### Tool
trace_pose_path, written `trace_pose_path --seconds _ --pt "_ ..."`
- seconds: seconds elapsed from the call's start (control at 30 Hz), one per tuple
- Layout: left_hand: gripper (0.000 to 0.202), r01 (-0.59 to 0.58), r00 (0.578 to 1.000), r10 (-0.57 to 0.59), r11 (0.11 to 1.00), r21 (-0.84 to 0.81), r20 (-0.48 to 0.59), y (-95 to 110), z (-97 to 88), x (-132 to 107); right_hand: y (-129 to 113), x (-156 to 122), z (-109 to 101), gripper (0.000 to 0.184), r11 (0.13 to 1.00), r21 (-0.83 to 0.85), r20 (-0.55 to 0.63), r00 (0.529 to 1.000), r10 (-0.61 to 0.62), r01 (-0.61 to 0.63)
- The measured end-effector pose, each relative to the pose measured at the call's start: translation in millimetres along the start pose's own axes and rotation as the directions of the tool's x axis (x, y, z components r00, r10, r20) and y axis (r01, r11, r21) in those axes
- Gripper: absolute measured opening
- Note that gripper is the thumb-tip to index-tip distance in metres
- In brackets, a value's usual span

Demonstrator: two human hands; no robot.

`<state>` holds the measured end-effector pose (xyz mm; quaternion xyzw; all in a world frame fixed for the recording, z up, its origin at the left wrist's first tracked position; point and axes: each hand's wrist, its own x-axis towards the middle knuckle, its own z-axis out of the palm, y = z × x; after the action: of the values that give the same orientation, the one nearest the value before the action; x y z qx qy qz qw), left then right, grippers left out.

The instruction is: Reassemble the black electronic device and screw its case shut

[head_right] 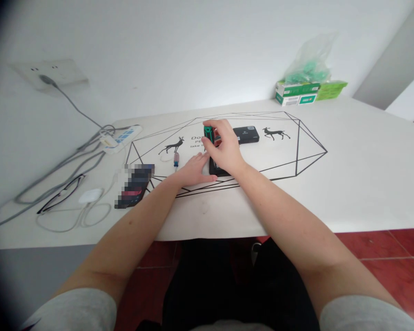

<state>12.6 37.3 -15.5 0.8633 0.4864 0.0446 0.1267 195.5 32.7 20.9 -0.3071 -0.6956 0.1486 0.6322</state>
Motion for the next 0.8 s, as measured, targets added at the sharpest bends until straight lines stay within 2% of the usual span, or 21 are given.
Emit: trace_pose_path --seconds 0.3,0.47,0.57,0.7,0.8 --pt "0.122 0.025 1.0 -0.025 1.0 -0.01 -0.015 0.1 0.2 -0.6 4.4 -2.4 4.2 0.031 1.0 0.008 0.051 0.999 -0.014 0.014" --pt "0.123 0.028 1.0 -0.029 1.0 -0.005 -0.011 -1.8 1.8 0.6 4.0 -1.2 4.3 0.032 1.0 -0.007 0.018 1.0 -0.019 0.019" --pt "0.123 0.028 1.0 -0.028 1.0 -0.006 -0.01 -2.5 2.4 0.7 2.3 -1.1 4.5 0.029 0.996 0.09 0.01 1.0 0.011 -0.012" --pt "0.122 0.037 0.999 -0.037 0.999 -0.002 -0.005 -1.1 1.1 -0.2 0.7 -2.0 6.6 0.037 0.963 0.247 0.056 0.994 0.098 -0.109" --pt "0.121 0.037 0.999 -0.037 0.999 -0.009 0.001 0.2 0.3 -0.7 0.8 -2.2 8.3 0.036 0.975 0.2 0.017 0.995 0.094 -0.096"
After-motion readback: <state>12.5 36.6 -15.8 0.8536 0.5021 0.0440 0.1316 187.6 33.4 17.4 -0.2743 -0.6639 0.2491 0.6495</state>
